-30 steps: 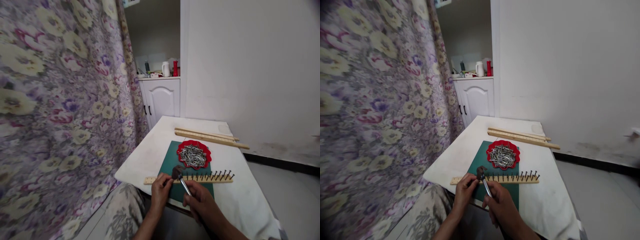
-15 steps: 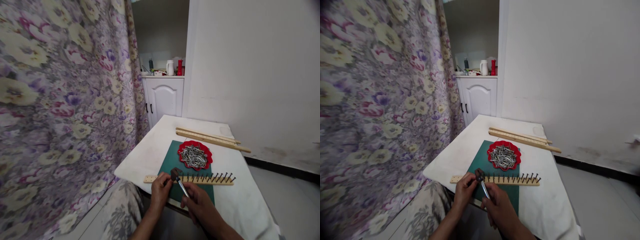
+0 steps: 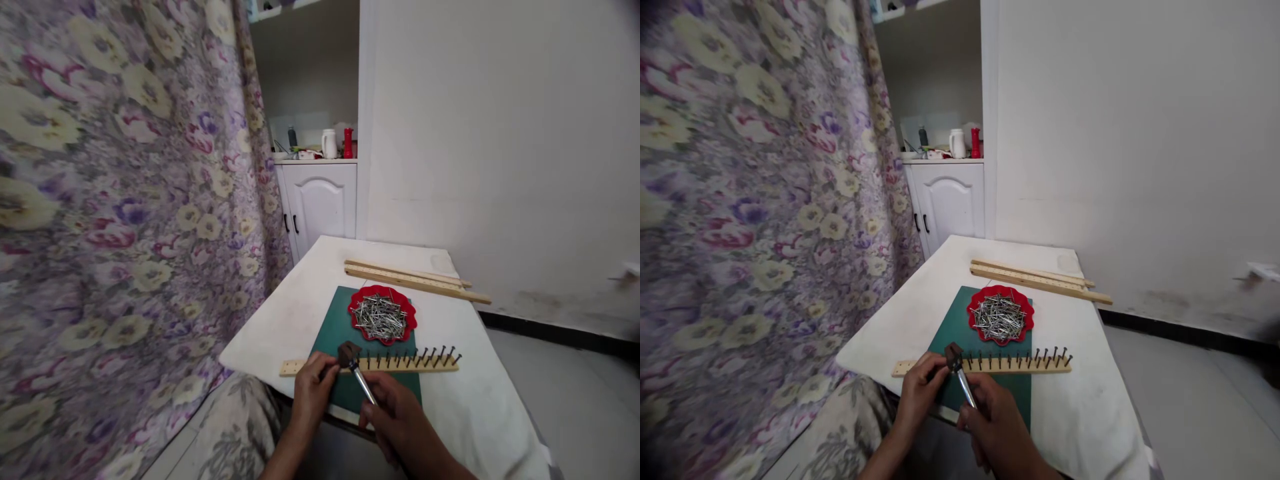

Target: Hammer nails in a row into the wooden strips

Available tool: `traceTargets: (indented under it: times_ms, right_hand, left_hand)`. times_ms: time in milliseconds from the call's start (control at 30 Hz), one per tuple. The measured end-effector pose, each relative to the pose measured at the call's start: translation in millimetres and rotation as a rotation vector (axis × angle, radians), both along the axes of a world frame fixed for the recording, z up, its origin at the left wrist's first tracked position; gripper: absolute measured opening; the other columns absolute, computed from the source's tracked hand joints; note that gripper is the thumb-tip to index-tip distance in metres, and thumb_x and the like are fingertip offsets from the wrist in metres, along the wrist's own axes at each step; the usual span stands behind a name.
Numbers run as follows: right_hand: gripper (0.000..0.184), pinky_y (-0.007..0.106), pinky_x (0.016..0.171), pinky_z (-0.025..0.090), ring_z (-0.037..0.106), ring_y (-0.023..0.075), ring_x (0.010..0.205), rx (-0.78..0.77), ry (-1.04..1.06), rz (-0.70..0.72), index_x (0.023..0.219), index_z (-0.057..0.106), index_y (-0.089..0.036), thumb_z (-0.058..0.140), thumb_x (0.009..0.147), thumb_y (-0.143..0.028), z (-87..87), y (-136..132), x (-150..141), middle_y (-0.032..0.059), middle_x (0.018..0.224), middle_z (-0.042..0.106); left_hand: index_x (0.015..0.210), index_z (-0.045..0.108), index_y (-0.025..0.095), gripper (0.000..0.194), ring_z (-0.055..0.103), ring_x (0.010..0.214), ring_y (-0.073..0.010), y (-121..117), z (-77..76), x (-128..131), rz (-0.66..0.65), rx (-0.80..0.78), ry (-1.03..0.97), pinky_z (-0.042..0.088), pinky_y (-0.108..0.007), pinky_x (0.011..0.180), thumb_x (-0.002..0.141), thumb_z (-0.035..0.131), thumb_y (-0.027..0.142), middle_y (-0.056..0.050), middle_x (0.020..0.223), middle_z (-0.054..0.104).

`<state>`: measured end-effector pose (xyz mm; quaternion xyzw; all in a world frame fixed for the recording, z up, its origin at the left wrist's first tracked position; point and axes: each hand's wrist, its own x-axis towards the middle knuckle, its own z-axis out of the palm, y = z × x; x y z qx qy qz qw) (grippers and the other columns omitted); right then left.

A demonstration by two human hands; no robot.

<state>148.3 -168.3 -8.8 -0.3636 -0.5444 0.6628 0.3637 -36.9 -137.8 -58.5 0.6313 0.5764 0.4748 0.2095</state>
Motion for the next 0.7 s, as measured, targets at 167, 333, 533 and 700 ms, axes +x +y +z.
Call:
traceTargets:
  times_ms: [167, 333, 533, 700]
  right_hand:
    - [0.036, 0.013, 0.025, 0.022, 0.036, 0.0006, 0.026, 0.019, 0.058, -0.167, 0.110, 0.049, -0.018, 0.058, 0.081, -0.038, 6.8, 10, 27, -0.0037, 0.069, 0.061]
    - [0.038, 0.014, 0.027, 0.029, 0.037, 0.0016, 0.030, 0.060, 0.069, -0.398, 0.112, 0.049, -0.019, 0.060, 0.082, -0.040, 14.0, 24, 58, -0.0036, 0.072, 0.059]
    - [0.037, 0.015, 0.026, 0.032, 0.037, 0.0025, 0.031, 0.053, 0.109, -0.427, 0.107, 0.052, -0.019, 0.062, 0.079, -0.041, 17.3, 26, 65, -0.0029, 0.070, 0.059]
    - [0.042, 0.015, 0.026, 0.031, 0.038, 0.0024, 0.029, 0.020, 0.081, -0.401, 0.111, 0.051, -0.019, 0.063, 0.078, -0.042, 11.3, 28, 60, -0.0022, 0.072, 0.061]
  left_hand:
    - [0.088, 0.064, 0.019, 0.019, 0.058, 0.082, -0.0185, 3, 6.7, -17, -0.012, -0.001, 0.091, 0.045, -0.028, 0.073, 0.086, 0.048, 0.031, -0.005, 0.085, 0.062]
    - [0.084, 0.063, 0.019, 0.015, 0.058, 0.077, -0.0167, 34, 37.3, -18, -0.091, -0.010, 0.208, 0.043, -0.026, 0.069, 0.084, 0.050, 0.025, -0.004, 0.083, 0.061]
    - [0.084, 0.067, 0.018, 0.015, 0.059, 0.082, -0.0161, 103, 50.5, 8, -0.467, -0.019, 0.381, 0.043, -0.025, 0.075, 0.079, 0.054, 0.014, -0.003, 0.085, 0.064]
    - [0.082, 0.068, 0.018, 0.016, 0.059, 0.079, -0.0155, 137, 35.2, 23, -0.621, -0.037, 0.470, 0.043, -0.024, 0.074, 0.079, 0.054, 0.012, -0.003, 0.084, 0.065]
